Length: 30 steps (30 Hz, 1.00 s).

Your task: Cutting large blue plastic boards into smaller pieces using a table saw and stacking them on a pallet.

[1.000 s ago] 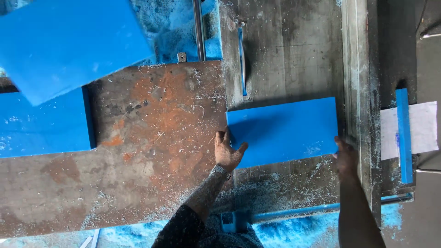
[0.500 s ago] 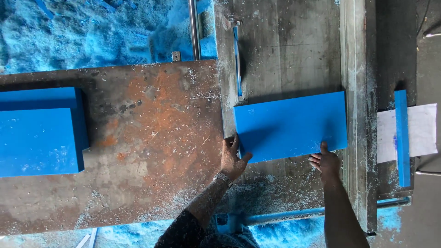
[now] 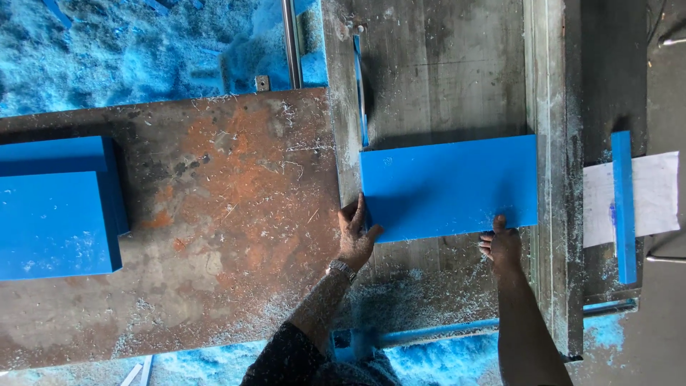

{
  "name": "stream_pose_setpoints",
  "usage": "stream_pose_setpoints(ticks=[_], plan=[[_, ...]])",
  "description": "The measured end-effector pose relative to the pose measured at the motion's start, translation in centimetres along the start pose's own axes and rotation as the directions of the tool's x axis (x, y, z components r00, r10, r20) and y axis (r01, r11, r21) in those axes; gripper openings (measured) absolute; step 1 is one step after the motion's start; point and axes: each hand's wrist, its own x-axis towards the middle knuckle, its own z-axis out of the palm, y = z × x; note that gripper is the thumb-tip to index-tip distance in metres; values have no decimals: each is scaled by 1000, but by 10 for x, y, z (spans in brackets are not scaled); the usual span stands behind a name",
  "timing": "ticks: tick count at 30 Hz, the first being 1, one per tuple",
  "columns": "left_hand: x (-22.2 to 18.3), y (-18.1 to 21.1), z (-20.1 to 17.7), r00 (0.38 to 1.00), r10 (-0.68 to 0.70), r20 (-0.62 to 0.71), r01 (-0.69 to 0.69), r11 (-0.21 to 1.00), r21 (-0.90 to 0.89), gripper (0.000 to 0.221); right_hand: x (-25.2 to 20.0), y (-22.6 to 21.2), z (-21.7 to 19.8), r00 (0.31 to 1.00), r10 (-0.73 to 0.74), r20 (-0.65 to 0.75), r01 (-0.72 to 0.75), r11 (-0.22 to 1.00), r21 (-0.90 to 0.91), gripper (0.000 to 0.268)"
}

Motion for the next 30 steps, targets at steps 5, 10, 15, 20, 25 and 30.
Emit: stream_pose_setpoints(ticks=[5,10,15,20,25,30], plan=[[6,-19,7,994,-105,33,103,994,43,92,-11,-4,5,999,2,-51,0,999,41,58],[11,-29,9,989,-142,51,140,989,48,93,-35,-25,16,997,-9,-74,14,998,65,56],[13,-26,14,978,-207,27,201,971,131,96,-44,-38,26,995,-35,-95,32,999,-31,71],[14,-11,9,979,-205,16,196,953,230,98,-69,-51,33,988,-150,-31,124,900,-418,64],[20,-20,17,982,-184,-32,186,942,280,101,-107,-52,62,708,-632,-315,358,705,-612,42],[19,-27,16,990,-65,-126,102,943,316,104,-115,-82,81,130,-882,453,850,-136,-508,111]])
